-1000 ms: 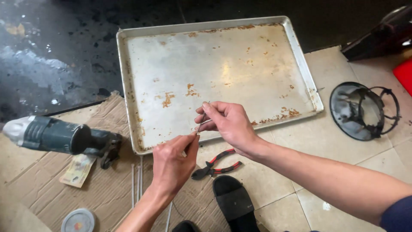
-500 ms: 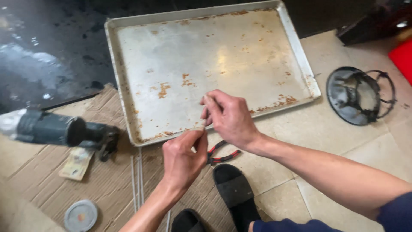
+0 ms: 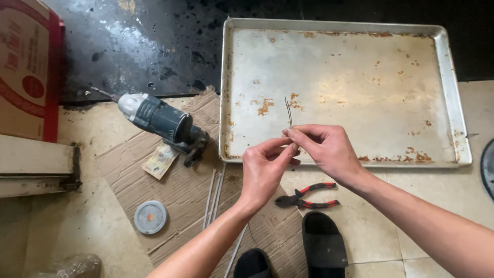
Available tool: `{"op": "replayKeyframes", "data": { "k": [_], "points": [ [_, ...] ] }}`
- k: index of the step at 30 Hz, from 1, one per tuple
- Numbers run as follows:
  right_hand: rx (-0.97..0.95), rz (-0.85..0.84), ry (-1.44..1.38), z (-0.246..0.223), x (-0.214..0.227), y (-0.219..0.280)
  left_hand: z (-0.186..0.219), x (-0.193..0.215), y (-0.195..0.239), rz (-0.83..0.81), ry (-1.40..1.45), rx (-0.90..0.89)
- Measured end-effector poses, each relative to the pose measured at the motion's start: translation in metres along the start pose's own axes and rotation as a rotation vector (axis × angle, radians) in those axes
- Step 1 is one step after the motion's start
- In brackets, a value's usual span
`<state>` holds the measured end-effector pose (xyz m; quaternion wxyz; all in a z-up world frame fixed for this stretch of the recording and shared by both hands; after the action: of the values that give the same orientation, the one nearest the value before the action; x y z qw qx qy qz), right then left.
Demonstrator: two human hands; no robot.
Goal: Repairing a metal baking tray by drilling holes and securing the edges with wire
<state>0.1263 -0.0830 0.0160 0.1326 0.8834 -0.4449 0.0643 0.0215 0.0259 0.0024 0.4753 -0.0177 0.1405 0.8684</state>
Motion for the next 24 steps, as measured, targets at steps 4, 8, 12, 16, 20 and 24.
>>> {"op": "replayKeyframes", "data": {
  "k": [4,8,12,16,20,24],
  "points": [
    [0.033,0.027,0.073,0.008,-0.003,-0.048,-0.011,0.01,-0.022,-0.054,-0.159,0.03],
    [0.08,-0.012,0.41,0.018,0.001,-0.127,-0.015,0.033,-0.069,0.141,-0.313,-0.015],
    [0.044,-0.033,0.537,0.05,-0.011,-0.227,-0.037,0.058,-0.149,0.383,-0.328,-0.127],
    [0.011,-0.059,0.538,0.101,-0.039,-0.319,-0.08,0.082,-0.244,0.647,-0.438,-0.234],
    [-0.043,-0.036,0.453,0.132,-0.064,-0.372,-0.128,0.103,-0.328,0.771,-0.473,-0.166],
    [0.025,-0.109,0.557,0.154,-0.068,-0.399,-0.14,0.101,-0.367,0.781,-0.456,-0.072]
  ]
}}
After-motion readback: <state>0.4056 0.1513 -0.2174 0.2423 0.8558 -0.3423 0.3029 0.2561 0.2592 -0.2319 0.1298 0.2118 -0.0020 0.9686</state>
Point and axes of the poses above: each hand's wrist, its own y-axis away from the middle knuckle, its own x-axis out of the back of the hand, z = x × y, the point moved 2 cm from there along -y, towards the middle knuckle, and after that the axes turned 1 degree about -x, right-handed, at the moved point
